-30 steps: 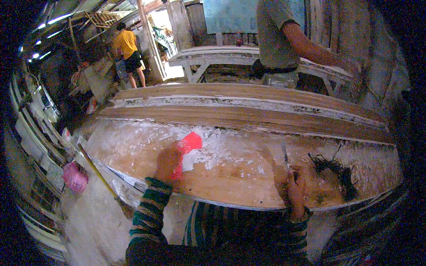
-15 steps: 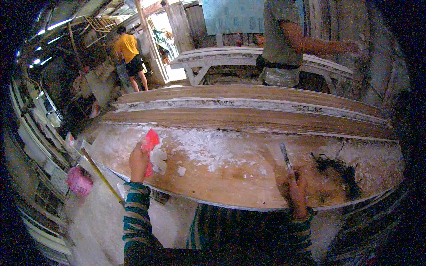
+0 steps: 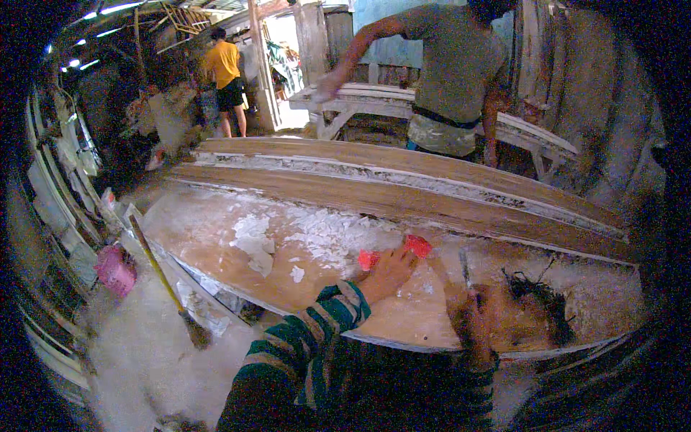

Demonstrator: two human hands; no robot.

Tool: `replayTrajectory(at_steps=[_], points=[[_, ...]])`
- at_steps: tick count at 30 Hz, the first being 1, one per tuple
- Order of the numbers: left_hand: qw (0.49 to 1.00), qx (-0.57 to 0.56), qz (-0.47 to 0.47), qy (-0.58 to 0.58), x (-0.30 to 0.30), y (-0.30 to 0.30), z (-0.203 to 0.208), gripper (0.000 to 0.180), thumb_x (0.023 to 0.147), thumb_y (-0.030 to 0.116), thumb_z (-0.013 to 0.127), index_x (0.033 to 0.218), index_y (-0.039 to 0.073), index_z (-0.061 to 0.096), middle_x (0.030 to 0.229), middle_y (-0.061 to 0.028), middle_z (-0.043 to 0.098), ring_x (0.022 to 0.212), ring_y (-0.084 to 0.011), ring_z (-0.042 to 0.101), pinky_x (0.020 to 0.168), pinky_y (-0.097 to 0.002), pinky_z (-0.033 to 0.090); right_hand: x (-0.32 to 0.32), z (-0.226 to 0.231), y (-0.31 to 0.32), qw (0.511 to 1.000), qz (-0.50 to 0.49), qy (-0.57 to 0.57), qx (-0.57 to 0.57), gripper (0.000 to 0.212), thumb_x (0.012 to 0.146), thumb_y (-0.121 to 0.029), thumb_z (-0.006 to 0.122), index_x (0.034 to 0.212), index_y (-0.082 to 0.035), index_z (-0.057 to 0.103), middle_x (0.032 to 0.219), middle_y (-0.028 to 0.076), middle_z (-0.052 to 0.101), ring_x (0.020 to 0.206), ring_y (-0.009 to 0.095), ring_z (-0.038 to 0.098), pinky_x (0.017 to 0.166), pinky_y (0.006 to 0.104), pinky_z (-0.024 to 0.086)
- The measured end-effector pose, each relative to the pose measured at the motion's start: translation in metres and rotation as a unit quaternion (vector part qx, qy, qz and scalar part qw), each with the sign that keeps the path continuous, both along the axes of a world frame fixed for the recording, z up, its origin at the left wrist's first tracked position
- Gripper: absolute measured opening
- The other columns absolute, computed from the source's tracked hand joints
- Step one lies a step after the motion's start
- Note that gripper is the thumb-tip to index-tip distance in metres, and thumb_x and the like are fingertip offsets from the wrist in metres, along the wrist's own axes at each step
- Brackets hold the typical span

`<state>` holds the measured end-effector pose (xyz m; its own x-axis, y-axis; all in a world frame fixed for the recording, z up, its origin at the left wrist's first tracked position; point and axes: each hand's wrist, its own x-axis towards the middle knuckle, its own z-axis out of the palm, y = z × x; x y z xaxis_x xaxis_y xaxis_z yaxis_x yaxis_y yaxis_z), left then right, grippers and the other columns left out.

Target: The person applies a white filler paste to the interior surface of a wooden boat hull using a pink plastic spreader and a metal scraper. They repeatedly scoop filler from a bag and spread it across the hull's curved surface while another person works on a separate hull in the background.

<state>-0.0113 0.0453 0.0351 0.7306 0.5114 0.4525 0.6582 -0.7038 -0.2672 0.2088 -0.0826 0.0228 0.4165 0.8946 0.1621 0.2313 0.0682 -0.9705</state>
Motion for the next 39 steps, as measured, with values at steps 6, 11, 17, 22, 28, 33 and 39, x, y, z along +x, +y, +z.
replayTrajectory(at_steps=[6,11,17,22,28,33,39], points=[[0.991,0.054,0.103,0.062,-0.040,0.039,-0.019,0.030,0.071,0.026,0.064,0.090,0.003,0.066,0.095,-0.0089,0.059,0.098,-0.0274,0.054,0.071,-0.0369,0.049,0.011,-0.007,0.004,0.987,0.021,-0.150,-0.047,0.015,0.095,-0.018,0.052,0.105,-0.008,0.051,0.070,-0.002,0.045,0.060,0.008,0.040,0.054,0.0244,0.035],[0.973,0.015,0.206,0.108,-0.120,0.060,-0.035,0.022,0.072,0.017,0.061,0.089,0.004,0.066,0.092,-0.0086,0.060,0.093,-0.0270,0.057,0.067,-0.0376,0.050,0.004,-0.010,0.003,0.998,0.005,-0.036,0.050,0.015,0.094,-0.016,0.051,0.107,-0.008,0.052,0.067,-0.003,0.044,0.058,0.007,0.040,0.051,0.0243,0.034],[0.957,0.140,0.243,0.076,-0.217,0.070,-0.004,0.015,0.072,0.012,0.060,0.086,0.008,0.062,0.082,-0.0065,0.059,0.082,-0.0248,0.059,0.060,-0.0363,0.048,0.003,-0.009,0.001,0.999,0.027,0.039,0.010,0.015,0.094,-0.017,0.053,0.105,-0.007,0.053,0.068,-0.002,0.045,0.059,0.007,0.042,0.051,0.0236,0.034],[0.948,0.195,0.246,0.052,-0.224,0.055,0.025,0.013,0.074,0.015,0.059,0.086,0.009,0.061,0.072,-0.0075,0.056,0.067,-0.0245,0.059,0.053,-0.0380,0.045,0.000,-0.007,0.003,0.998,-0.022,-0.053,0.033,0.015,0.094,-0.019,0.054,0.103,-0.007,0.053,0.069,-0.001,0.045,0.060,0.007,0.042,0.050,0.0237,0.034],[0.980,-0.024,0.196,0.020,-0.120,0.012,0.005,0.028,0.079,0.022,0.056,0.101,0.005,0.063,0.082,-0.0100,0.062,0.074,-0.0273,0.059,0.058,-0.0386,0.049,-0.002,-0.008,0.003,0.998,-0.002,-0.059,0.007,0.016,0.094,-0.018,0.054,0.103,-0.005,0.052,0.073,0.000,0.047,0.061,0.009,0.042,0.051,0.0265,0.036],[0.982,0.056,0.129,0.123,-0.085,0.002,-0.015,0.024,0.079,0.018,0.056,0.097,0.006,0.064,0.100,-0.0064,0.058,0.099,-0.0246,0.052,0.068,-0.0369,0.049,-0.002,-0.009,0.004,0.998,-0.012,0.008,0.062,0.015,0.095,-0.019,0.053,0.103,-0.006,0.052,0.070,-0.001,0.047,0.060,0.008,0.041,0.050,0.0259,0.034],[0.979,0.068,0.178,0.079,-0.143,0.026,-0.017,0.022,0.078,0.018,0.057,0.097,0.008,0.063,0.099,-0.0051,0.058,0.098,-0.0242,0.053,0.072,-0.0395,0.047,0.002,-0.010,0.003,1.000,0.014,-0.018,0.008,0.014,0.095,-0.019,0.052,0.104,-0.008,0.053,0.069,0.000,0.048,0.055,0.007,0.039,0.047,0.0250,0.032]])
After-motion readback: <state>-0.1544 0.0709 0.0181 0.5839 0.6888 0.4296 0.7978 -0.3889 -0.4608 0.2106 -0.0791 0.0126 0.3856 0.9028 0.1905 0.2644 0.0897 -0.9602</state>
